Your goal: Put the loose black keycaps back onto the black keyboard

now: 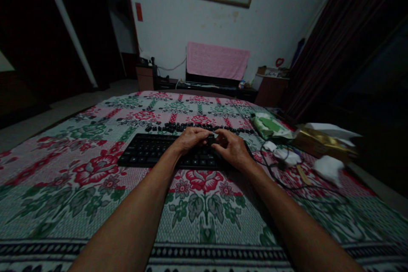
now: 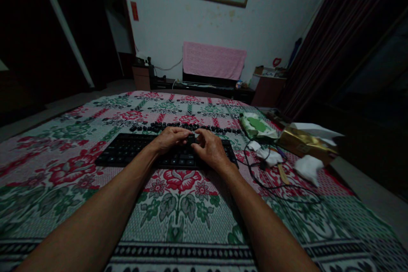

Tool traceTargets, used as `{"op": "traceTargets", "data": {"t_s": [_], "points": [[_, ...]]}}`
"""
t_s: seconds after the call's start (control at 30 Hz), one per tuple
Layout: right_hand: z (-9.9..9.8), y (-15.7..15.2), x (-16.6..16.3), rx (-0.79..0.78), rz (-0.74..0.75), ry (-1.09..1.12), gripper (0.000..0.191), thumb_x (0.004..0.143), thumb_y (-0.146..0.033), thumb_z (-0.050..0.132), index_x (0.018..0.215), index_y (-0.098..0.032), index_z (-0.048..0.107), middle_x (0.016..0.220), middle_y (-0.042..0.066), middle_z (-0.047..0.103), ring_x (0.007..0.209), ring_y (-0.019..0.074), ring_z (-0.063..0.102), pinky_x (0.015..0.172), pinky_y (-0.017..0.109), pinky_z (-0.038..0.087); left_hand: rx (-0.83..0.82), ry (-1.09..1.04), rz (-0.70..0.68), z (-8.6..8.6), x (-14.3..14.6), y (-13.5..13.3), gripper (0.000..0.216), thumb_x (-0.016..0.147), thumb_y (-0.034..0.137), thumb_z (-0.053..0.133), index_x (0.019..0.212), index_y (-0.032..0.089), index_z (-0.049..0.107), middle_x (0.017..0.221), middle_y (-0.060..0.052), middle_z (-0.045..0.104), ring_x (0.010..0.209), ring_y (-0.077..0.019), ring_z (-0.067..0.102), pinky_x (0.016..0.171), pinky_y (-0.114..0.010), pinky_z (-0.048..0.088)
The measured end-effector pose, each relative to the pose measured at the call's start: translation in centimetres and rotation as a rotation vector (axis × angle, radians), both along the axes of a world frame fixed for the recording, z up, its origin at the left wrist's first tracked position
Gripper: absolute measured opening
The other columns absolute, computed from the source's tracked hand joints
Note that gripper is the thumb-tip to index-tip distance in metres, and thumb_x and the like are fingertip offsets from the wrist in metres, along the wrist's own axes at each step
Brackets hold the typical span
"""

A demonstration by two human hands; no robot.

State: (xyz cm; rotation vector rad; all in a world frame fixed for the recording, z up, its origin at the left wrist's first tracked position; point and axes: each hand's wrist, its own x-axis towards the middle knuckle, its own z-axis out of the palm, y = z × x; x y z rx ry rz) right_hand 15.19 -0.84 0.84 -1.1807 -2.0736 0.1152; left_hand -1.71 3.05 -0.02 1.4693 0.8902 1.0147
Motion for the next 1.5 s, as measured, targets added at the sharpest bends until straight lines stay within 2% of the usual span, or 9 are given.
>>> {"op": "traceTargets", "data": {"t_s": [0.17, 0.37, 0.5, 0.73, 0.93, 1.23, 1.5], "points": [[0.6, -0.1, 0.3, -0.017, 0.077, -0.077, 0.034, 0.067, -0.018, 0.054, 0.101, -0.02, 0.053, 0.085, 0.003, 0.058, 0.073, 0.0121, 0.053, 0.069, 0.025, 0.041, -0.004, 0.05, 0.018, 0.2, 0.0, -0.3, 0.032, 0.064, 0.034, 0.057, 0.084, 0.01, 0.064, 0.051, 0.0, 0.055, 0.046, -0.0053, 0.046, 0.045, -0.017, 0.032], [0.7, 0.2, 0.7, -0.11, 0.085, -0.078, 0.033, 0.067, -0.018, 0.053, 0.1, -0.02, 0.055, 0.082, 0.002, 0.061, 0.071, 0.0124, 0.054, 0.066, 0.024, 0.041, 0.017, 0.112, 0.019, 0.4, 0.3, -0.3, 0.028, 0.064, 0.03, 0.057, 0.082, 0.01, 0.064, 0.052, 0.0, 0.055, 0.047, -0.006, 0.048, 0.045, -0.017, 0.034], [1.0, 0.0, 0.7, -0.188, 0.095, -0.127, 0.024, 0.068, -0.021, 0.052, 0.09, -0.019, 0.059, 0.074, 0.0, 0.062, 0.064, 0.0114, 0.054, 0.059, 0.022, 0.039, 0.066, 0.198, 0.021, 0.5, 0.6, -0.4, 0.023, 0.062, 0.025, 0.057, 0.077, 0.009, 0.065, 0.051, 0.001, 0.055, 0.046, -0.0054, 0.046, 0.045, -0.016, 0.032], [1.1, -0.4, 0.3, -0.275, 0.043, -0.213, 0.025, 0.067, -0.025, 0.052, 0.089, -0.017, 0.062, 0.068, 0.001, 0.063, 0.058, 0.0113, 0.054, 0.053, 0.021, 0.036, 0.226, 0.414, 0.008, -0.4, 0.4, 0.0, 0.024, 0.063, 0.025, 0.052, 0.075, 0.01, 0.067, 0.056, 0.001, 0.058, 0.049, -0.0063, 0.046, 0.046, -0.016, 0.033], [0.6, -0.2, 0.3, -0.294, 0.029, -0.231, 0.027, 0.066, -0.026, 0.054, 0.09, -0.017, 0.062, 0.068, 0.001, 0.063, 0.057, 0.0115, 0.054, 0.051, 0.021, 0.035, 0.33, 0.558, 0.013, -1.0, 0.3, 0.5, 0.027, 0.064, 0.03, 0.05, 0.077, 0.014, 0.068, 0.068, -0.001, 0.065, 0.061, -0.0101, 0.054, 0.054, -0.017, 0.038], [0.2, 0.2, 0.0, -0.312, 0.017, -0.227, 0.025, 0.067, -0.027, 0.052, 0.088, -0.018, 0.062, 0.064, 0.0, 0.061, 0.055, 0.0107, 0.053, 0.05, 0.021, 0.033, 0.432, 0.716, 0.046, -0.2, 0.5, -0.1, 0.028, 0.066, 0.026, 0.047, 0.08, 0.015, 0.068, 0.072, -0.002, 0.066, 0.065, -0.0124, 0.056, 0.057, -0.019, 0.038], [0.2, 0.4, 0.1, -0.316, 0.031, -0.23, 0.027, 0.067, -0.028, 0.052, 0.089, -0.018, 0.064, 0.064, 0.0, 0.062, 0.055, 0.0108, 0.053, 0.049, 0.021, 0.033, 0.433, 0.754, 0.024, -0.1, 0.4, 0.0, 0.027, 0.067, 0.028, 0.048, 0.08, 0.015, 0.068, 0.071, -0.002, 0.066, 0.065, -0.0123, 0.055, 0.058, -0.019, 0.037]]}}
